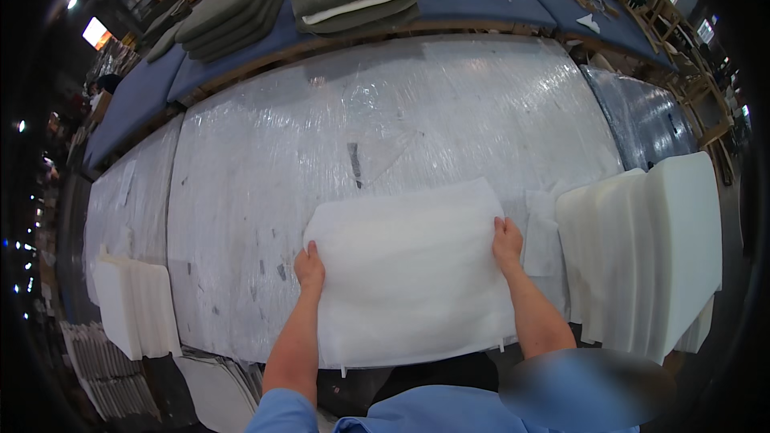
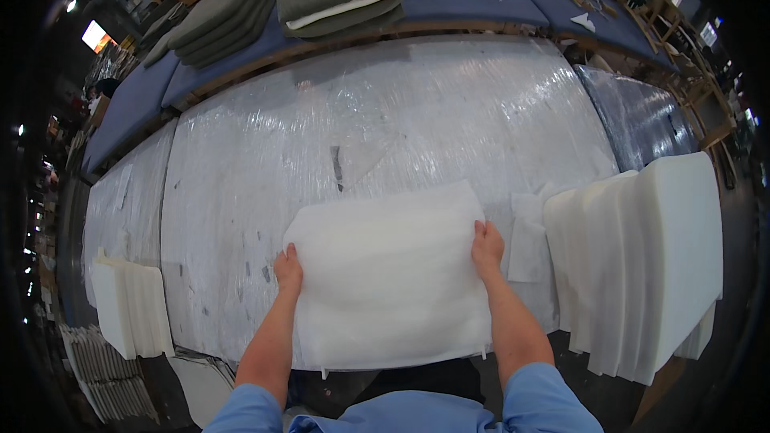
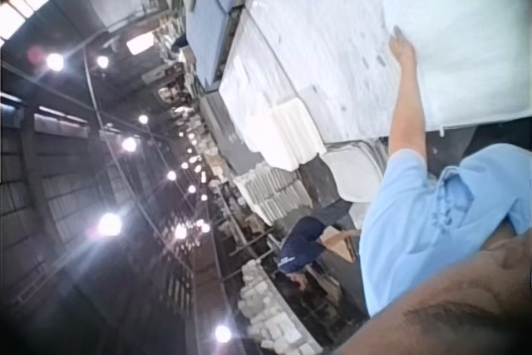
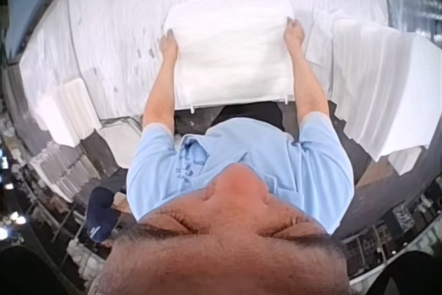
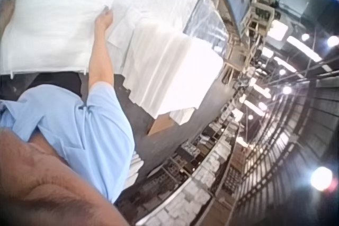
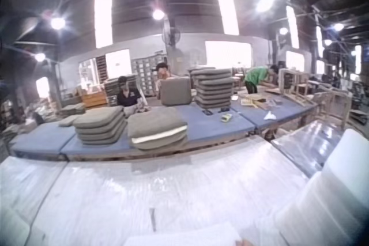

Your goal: The person picks up a rectangular white foam sheet from a stack and rolls it tightly by hand on a plastic-covered worktable. The rolled foam is held and then placed aside while the person repeats the process with another sheet.

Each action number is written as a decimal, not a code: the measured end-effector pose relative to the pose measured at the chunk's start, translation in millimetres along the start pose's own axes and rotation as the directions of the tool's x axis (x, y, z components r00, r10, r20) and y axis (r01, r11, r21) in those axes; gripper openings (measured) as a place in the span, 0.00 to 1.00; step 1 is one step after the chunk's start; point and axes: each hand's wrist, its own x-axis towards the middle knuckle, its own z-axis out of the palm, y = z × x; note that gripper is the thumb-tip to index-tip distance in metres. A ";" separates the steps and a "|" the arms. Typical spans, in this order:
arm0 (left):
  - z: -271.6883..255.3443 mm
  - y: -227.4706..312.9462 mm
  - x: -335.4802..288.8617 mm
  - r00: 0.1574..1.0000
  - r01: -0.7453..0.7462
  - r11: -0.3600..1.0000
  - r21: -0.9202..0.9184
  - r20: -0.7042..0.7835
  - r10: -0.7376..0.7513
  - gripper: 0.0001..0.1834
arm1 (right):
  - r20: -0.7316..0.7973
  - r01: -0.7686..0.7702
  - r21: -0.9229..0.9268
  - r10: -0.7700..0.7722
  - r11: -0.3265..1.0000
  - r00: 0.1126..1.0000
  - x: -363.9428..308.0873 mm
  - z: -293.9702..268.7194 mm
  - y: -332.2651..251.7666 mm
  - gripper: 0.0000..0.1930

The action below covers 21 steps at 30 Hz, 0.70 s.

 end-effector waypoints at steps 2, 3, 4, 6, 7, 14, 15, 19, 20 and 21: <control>-11.1 -4.6 -0.2 0.999 0.045 0.998 0.033 -0.006 -0.045 0.32 | -0.015 0.032 0.012 -0.032 0.999 0.999 -0.6 -0.6 6.9 0.21; -6.1 -5.2 1.1 0.999 0.035 0.999 0.009 -0.013 -0.035 0.32 | -0.035 0.052 0.005 -0.052 0.999 0.998 5.2 -4.7 10.4 0.21; -1.2 -5.7 2.0 0.999 0.024 1.000 -0.012 -0.020 -0.025 0.31 | -0.055 0.070 -0.003 -0.070 0.998 0.996 10.9 -7.2 13.4 0.21; -0.1 -10.3 3.8 1.000 0.015 1.000 -0.007 -0.020 -0.015 0.31 | -0.058 0.075 -0.009 -0.075 0.997 0.995 15.7 -7.2 18.1 0.21; -3.1 -13.9 4.9 1.000 0.016 1.000 0.019 -0.013 -0.016 0.31 | -0.042 0.062 -0.009 -0.062 0.998 0.997 15.1 -5.0 19.8 0.21; -0.6 -22.5 5.0 0.998 -0.024 0.999 0.043 -0.060 0.027 0.31 | -0.005 -0.003 0.057 0.003 0.998 1.000 21.6 -4.0 23.1 0.21; -0.6 -21.9 4.4 0.997 -0.026 0.999 0.042 -0.066 0.029 0.31 | -0.010 0.003 0.065 -0.003 0.998 1.000 23.2 -3.7 25.9 0.21; 1.9 -16.0 -2.2 0.999 0.027 1.000 -0.008 -0.043 -0.028 0.30 | 0.015 -0.009 0.052 0.008 0.999 1.000 26.4 0.8 37.2 0.22; 3.0 -13.8 -3.9 0.998 0.056 0.998 -0.033 -0.020 -0.056 0.30 | 0.030 -0.023 0.035 0.022 0.999 0.999 27.6 -0.7 40.8 0.22; -0.2 -13.3 -4.0 0.992 0.081 0.987 -0.136 0.102 -0.068 0.30 | 0.133 -0.083 0.083 0.071 0.993 0.989 31.1 -5.2 42.3 0.22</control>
